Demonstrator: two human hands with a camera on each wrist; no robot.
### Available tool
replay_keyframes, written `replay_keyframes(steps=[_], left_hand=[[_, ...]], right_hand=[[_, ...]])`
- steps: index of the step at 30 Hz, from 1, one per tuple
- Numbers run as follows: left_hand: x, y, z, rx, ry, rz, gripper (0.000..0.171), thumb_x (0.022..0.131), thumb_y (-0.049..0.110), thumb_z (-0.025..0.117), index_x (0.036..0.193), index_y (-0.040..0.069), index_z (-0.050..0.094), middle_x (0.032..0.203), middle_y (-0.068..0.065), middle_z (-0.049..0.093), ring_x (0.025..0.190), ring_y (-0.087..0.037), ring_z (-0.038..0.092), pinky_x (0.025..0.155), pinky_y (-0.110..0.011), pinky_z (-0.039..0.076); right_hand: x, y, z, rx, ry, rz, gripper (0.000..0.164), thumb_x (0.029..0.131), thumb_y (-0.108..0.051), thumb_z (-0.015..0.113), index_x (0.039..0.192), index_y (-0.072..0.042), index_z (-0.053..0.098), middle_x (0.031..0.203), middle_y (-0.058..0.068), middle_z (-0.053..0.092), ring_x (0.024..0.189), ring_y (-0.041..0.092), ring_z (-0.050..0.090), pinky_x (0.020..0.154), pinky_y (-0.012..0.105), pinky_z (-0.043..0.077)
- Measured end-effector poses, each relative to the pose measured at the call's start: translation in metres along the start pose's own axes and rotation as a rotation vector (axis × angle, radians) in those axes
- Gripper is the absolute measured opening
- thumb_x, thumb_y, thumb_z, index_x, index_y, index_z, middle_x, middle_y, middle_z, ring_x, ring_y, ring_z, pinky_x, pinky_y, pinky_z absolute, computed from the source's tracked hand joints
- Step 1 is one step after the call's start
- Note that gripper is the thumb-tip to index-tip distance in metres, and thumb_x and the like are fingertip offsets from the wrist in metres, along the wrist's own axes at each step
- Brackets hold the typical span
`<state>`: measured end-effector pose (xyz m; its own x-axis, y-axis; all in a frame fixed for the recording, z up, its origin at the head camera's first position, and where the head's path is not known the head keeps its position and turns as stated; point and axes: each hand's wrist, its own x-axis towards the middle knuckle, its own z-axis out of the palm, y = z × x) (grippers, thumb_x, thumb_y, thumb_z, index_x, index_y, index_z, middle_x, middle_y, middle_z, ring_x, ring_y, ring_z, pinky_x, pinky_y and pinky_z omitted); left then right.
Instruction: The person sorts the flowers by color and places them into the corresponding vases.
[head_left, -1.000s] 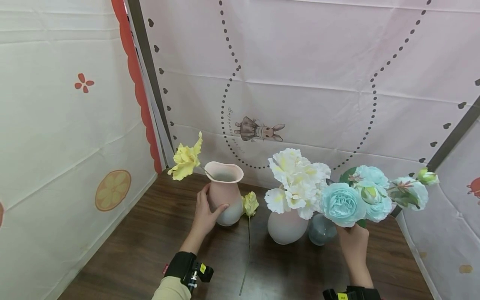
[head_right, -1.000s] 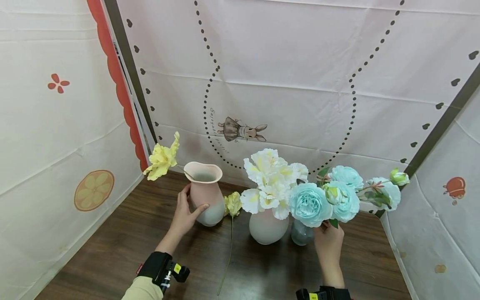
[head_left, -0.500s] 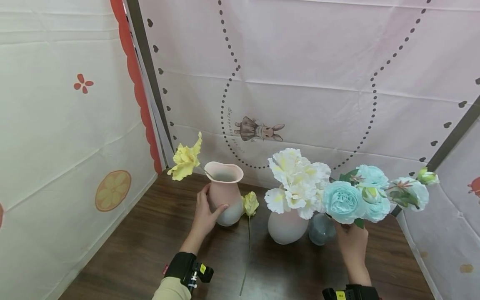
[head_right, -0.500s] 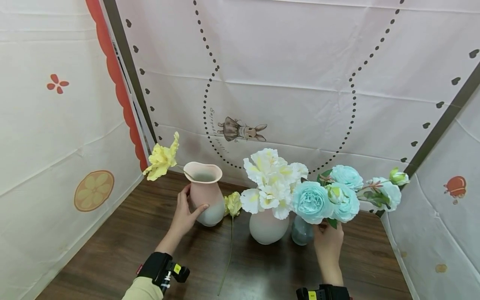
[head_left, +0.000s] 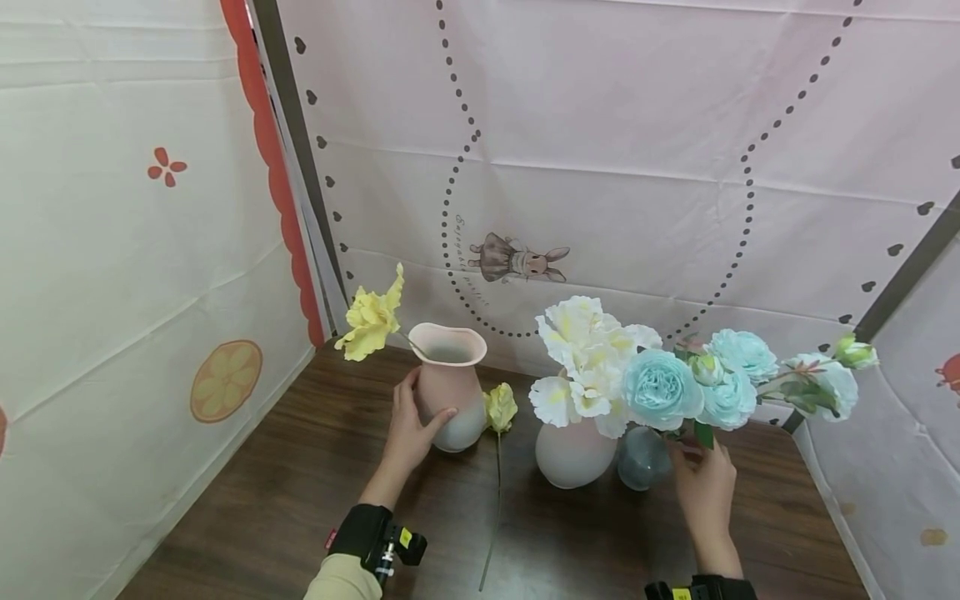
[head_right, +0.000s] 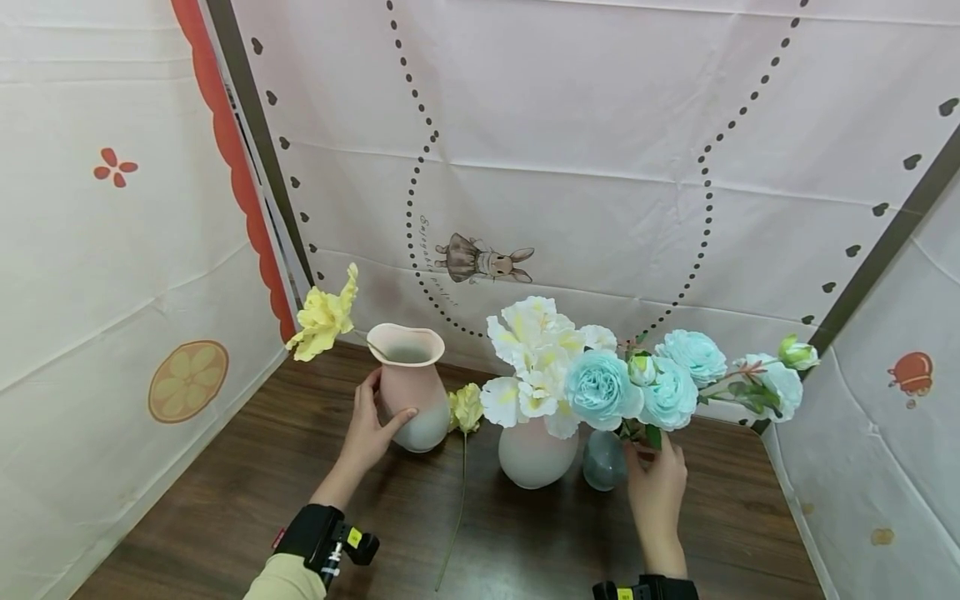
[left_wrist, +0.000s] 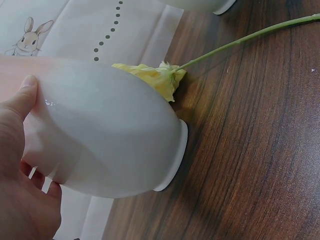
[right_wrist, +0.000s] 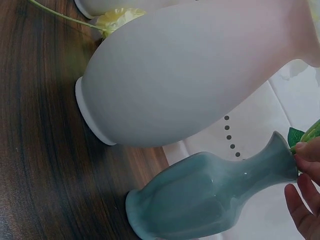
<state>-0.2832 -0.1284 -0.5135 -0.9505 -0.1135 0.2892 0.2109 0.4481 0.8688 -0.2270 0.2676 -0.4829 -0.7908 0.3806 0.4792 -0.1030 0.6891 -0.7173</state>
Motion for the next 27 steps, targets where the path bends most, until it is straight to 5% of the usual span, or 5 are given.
replay_keyframes(steps=[9, 12, 16, 22, 27], left_hand=[[0.0005, 0.0004, 0.0003, 0.007, -0.001, -0.002, 0.094, 0.088, 0.028, 0.078, 0.156, 0.006, 0.017, 0.155, -0.022, 0.025, 0.146, -0.037, 0.028, 0.121, -0.056, 0.026], [0.0000, 0.0005, 0.0003, 0.008, 0.001, 0.003, 0.094, 0.088, 0.028, 0.078, 0.156, 0.005, 0.017, 0.154, -0.023, 0.025, 0.146, -0.038, 0.028, 0.121, -0.056, 0.026], [-0.0004, 0.0001, 0.0004, 0.008, 0.001, 0.004, 0.094, 0.088, 0.028, 0.077, 0.156, 0.005, 0.017, 0.154, -0.022, 0.025, 0.146, -0.038, 0.028, 0.121, -0.056, 0.026], [-0.0012, 0.0001, 0.0005, 0.007, 0.001, 0.006, 0.094, 0.088, 0.028, 0.077, 0.156, 0.005, 0.017, 0.154, -0.022, 0.025, 0.146, -0.037, 0.028, 0.121, -0.056, 0.026], [-0.0006, -0.0003, 0.0008, 0.007, -0.002, 0.005, 0.093, 0.089, 0.030, 0.076, 0.156, 0.005, 0.017, 0.154, -0.022, 0.025, 0.146, -0.037, 0.028, 0.121, -0.056, 0.026]], right_hand=[[-0.0023, -0.0001, -0.0004, 0.026, 0.017, -0.006, 0.026, 0.092, 0.001, 0.064, 0.118, 0.004, 0.062, 0.104, 0.025, 0.067, 0.098, 0.040, 0.068, 0.083, 0.056, 0.057], [-0.0032, -0.0009, -0.0012, 0.025, 0.016, 0.003, 0.026, 0.093, 0.001, 0.065, 0.119, 0.002, 0.062, 0.105, 0.022, 0.068, 0.098, 0.036, 0.068, 0.080, 0.030, 0.061], [-0.0048, -0.0011, -0.0018, 0.037, 0.017, 0.005, 0.028, 0.093, -0.001, 0.066, 0.121, 0.000, 0.062, 0.107, 0.020, 0.069, 0.097, 0.029, 0.067, 0.072, -0.005, 0.039], [-0.0074, 0.0006, -0.0019, 0.036, 0.034, 0.014, 0.028, 0.092, -0.002, 0.068, 0.119, -0.001, 0.063, 0.107, 0.017, 0.070, 0.087, -0.013, 0.052, 0.071, -0.003, 0.042], [-0.0098, 0.0012, -0.0020, 0.033, 0.045, 0.039, 0.026, 0.092, -0.003, 0.067, 0.118, 0.000, 0.062, 0.111, 0.017, 0.070, 0.086, -0.018, 0.047, 0.072, 0.002, 0.047]])
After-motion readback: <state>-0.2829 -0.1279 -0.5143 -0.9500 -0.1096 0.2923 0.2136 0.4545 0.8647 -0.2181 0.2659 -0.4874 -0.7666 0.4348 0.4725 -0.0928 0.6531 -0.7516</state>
